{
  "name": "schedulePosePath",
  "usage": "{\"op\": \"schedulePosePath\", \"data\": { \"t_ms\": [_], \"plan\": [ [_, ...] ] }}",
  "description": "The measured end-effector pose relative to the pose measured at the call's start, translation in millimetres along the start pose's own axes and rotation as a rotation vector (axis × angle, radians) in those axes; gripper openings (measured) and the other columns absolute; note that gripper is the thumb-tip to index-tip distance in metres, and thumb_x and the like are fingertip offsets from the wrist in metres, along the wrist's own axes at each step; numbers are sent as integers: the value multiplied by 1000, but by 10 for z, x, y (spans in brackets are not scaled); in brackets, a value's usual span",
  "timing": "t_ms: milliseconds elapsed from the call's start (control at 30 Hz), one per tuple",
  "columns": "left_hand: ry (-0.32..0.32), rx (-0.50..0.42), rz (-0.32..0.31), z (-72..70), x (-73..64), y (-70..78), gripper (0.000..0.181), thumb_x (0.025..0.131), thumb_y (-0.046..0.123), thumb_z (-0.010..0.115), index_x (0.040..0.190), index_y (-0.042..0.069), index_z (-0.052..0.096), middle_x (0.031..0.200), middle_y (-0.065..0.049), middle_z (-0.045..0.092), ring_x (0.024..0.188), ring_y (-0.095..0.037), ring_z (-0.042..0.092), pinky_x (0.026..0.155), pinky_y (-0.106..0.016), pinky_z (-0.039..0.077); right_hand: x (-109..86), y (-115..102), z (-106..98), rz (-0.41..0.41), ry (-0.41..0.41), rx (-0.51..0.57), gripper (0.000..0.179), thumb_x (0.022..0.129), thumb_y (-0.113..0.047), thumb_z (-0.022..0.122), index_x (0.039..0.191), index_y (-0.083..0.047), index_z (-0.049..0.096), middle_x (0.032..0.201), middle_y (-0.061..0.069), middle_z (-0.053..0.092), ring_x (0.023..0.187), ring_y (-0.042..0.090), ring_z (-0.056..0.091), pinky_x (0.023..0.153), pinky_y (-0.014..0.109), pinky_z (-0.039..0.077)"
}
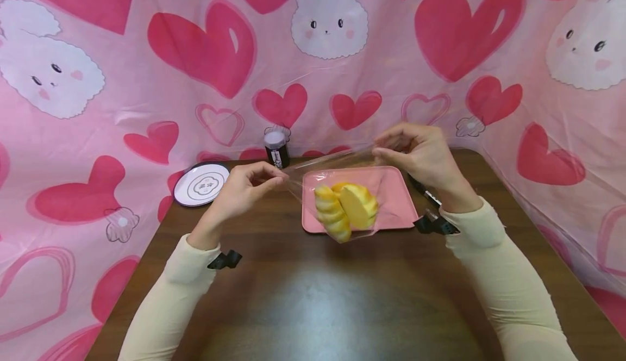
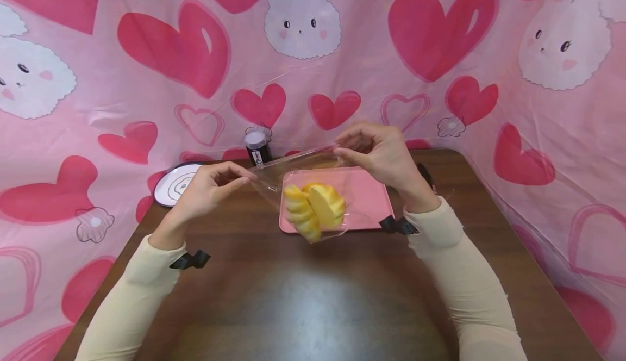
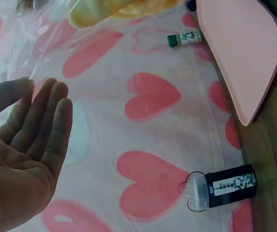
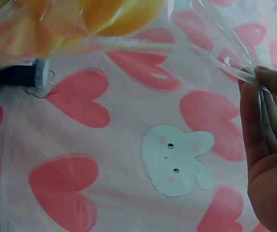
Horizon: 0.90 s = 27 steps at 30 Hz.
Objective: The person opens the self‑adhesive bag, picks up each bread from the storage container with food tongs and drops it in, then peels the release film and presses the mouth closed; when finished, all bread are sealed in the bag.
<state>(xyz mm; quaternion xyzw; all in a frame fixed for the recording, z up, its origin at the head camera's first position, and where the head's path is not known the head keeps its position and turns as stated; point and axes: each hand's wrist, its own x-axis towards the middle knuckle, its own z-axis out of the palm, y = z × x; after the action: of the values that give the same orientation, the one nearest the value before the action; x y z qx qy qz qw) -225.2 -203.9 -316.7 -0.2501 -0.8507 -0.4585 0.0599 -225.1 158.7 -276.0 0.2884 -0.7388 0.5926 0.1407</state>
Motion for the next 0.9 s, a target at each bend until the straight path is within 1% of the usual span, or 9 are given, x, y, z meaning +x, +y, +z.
{"op": "schedulePosePath", "data": {
  "t_ms": [67,133,267,333,400,467,600,767,900],
  "plan": [
    [31,-52,-2,-56,-20,-31,14,92,22,73,102,12,75,95,4,76,79,-12,68,68,-25,55,6,42,29,-4,-21,-66,19,81,-3,81,99,0,74,80,-6,76,68,12,72,62,23,59],
    [60,-97,-2,-113,-46,-61,15,92,19,72,102,7,74,94,8,75,80,-11,67,69,-24,55,11,87,64,7,-49,-99,20,82,-7,81,100,-2,74,81,-6,76,70,10,73,64,22,59],
    [76,-151,0,-238,-116,-102,18,94,15,69,103,1,72,96,14,75,84,-6,69,76,-20,56,30,176,165,53,-115,-88,20,83,-12,81,101,-4,75,83,0,77,72,14,74,66,25,59],
    [57,-187,9,-306,-155,-110,18,96,13,66,105,-2,69,100,14,75,88,-6,70,82,-20,57,38,224,228,74,-141,-101,20,83,-15,81,101,-6,75,84,2,77,72,15,73,64,25,58],
    [34,-213,17,-371,-193,-111,19,97,11,63,106,-5,65,104,11,76,91,-6,71,84,-20,57,46,272,295,77,-167,-133,21,83,-17,81,101,-8,75,86,4,77,71,15,72,61,25,55],
    [14,-246,17,-424,-229,-128,18,98,9,61,106,-7,62,105,8,76,91,-7,72,84,-21,58,48,310,372,77,-192,-164,22,83,-20,82,101,-10,75,87,4,77,70,16,70,58,24,52],
    [-13,-294,-4,-510,-293,-184,15,100,7,57,105,-7,57,104,4,77,91,-9,74,82,-25,59,48,359,527,79,-244,-160,23,81,-19,83,102,-12,75,86,4,76,68,20,68,56,25,50],
    [-56,-275,-38,-605,-394,-248,14,101,6,54,105,-8,55,101,7,77,90,-10,75,80,-27,61,45,414,701,112,-302,-93,23,81,-19,83,101,-12,75,85,4,76,70,18,71,61,30,58],
    [-103,-259,-84,-668,-478,-302,12,101,4,54,106,-7,55,98,8,77,88,-8,74,78,-28,61,51,486,821,146,-343,-58,23,81,-17,83,99,-8,74,84,6,75,70,19,72,65,32,61]
  ]
}}
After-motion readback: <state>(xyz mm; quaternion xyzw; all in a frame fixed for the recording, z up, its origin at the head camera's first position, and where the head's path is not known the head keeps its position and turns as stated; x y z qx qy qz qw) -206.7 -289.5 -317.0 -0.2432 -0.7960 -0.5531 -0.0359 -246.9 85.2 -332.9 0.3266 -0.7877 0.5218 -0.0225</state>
